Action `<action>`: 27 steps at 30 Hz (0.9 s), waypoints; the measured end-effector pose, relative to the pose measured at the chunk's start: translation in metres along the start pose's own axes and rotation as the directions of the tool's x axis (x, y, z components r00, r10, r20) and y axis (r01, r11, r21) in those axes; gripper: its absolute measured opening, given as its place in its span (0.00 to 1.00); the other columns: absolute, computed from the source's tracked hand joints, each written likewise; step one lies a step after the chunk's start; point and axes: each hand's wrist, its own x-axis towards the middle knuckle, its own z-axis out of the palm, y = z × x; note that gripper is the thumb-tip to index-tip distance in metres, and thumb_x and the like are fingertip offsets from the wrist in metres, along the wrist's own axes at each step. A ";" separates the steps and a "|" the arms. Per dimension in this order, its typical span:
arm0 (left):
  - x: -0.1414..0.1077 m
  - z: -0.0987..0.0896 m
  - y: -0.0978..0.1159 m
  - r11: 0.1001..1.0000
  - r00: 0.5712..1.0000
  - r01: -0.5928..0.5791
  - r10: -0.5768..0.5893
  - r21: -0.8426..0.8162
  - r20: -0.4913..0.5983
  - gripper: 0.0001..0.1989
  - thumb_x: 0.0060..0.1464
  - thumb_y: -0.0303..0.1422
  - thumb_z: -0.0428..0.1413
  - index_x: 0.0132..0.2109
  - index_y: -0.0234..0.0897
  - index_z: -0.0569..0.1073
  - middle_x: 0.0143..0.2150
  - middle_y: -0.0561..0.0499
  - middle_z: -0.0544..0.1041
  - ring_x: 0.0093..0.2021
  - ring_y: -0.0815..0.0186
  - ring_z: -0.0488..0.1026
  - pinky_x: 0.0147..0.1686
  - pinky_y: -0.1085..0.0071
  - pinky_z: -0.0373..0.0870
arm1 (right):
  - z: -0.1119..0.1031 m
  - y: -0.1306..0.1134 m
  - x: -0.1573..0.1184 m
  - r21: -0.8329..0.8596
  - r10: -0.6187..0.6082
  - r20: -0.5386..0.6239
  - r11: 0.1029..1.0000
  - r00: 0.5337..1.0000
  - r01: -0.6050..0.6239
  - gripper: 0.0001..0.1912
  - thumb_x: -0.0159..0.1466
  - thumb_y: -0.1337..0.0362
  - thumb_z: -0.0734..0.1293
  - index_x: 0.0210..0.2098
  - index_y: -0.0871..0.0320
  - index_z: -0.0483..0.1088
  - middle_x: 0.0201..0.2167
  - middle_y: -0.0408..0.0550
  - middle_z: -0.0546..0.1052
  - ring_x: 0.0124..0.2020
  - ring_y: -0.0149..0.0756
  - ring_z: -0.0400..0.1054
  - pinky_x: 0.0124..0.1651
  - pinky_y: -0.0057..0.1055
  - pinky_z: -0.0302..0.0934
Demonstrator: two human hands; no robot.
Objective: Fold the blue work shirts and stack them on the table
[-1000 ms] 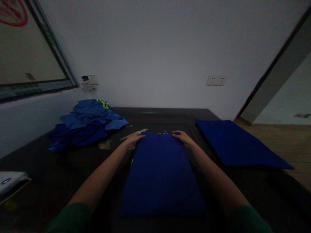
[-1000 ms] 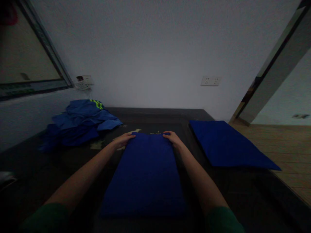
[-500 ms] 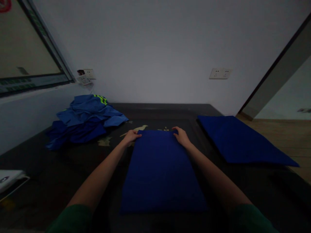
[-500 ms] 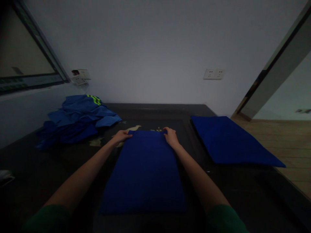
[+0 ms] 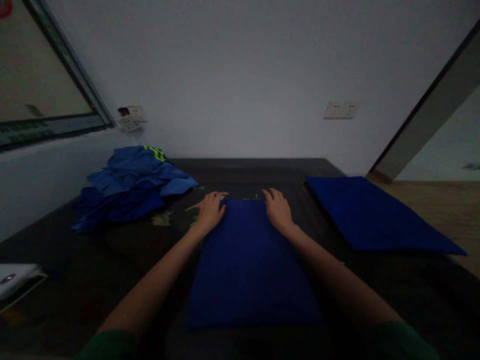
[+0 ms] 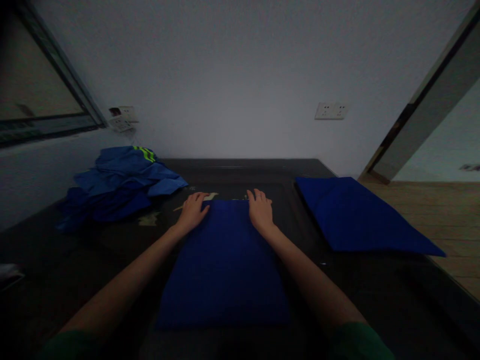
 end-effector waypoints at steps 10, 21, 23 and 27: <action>-0.012 0.042 0.020 0.999 0.961 -0.053 0.054 -0.009 0.271 0.28 0.64 0.51 0.40 0.68 0.54 0.54 0.72 0.52 0.50 0.71 0.54 0.45 0.66 0.51 0.44 | 0.025 -0.003 -0.020 0.050 -0.027 0.316 0.999 0.948 0.012 0.32 0.69 0.47 0.51 0.68 0.53 0.49 0.70 0.53 0.49 0.70 0.48 0.39 0.68 0.46 0.37; -0.016 0.035 0.001 0.999 0.960 0.041 -0.032 -0.026 0.280 0.30 0.63 0.52 0.39 0.68 0.49 0.54 0.70 0.46 0.55 0.70 0.54 0.48 0.65 0.51 0.45 | 0.024 0.013 -0.024 0.036 0.079 0.338 0.995 0.938 -0.097 0.35 0.69 0.44 0.49 0.69 0.55 0.47 0.70 0.57 0.48 0.70 0.47 0.38 0.67 0.54 0.33; -0.016 0.037 -0.002 0.998 0.968 0.030 -0.015 -0.056 0.252 0.29 0.63 0.51 0.41 0.67 0.50 0.55 0.69 0.46 0.57 0.69 0.53 0.49 0.65 0.50 0.45 | 0.025 0.013 -0.025 0.048 0.069 0.330 0.995 0.941 -0.089 0.35 0.69 0.44 0.49 0.69 0.55 0.47 0.70 0.57 0.48 0.70 0.47 0.38 0.67 0.55 0.34; -0.011 0.036 -0.014 0.970 0.979 0.178 -0.158 -0.164 0.128 0.25 0.63 0.42 0.44 0.65 0.41 0.61 0.67 0.43 0.60 0.67 0.55 0.55 0.63 0.56 0.52 | 0.024 0.017 -0.026 0.095 0.055 0.247 0.992 0.968 -0.081 0.34 0.69 0.46 0.51 0.68 0.57 0.51 0.69 0.59 0.49 0.70 0.49 0.39 0.66 0.52 0.39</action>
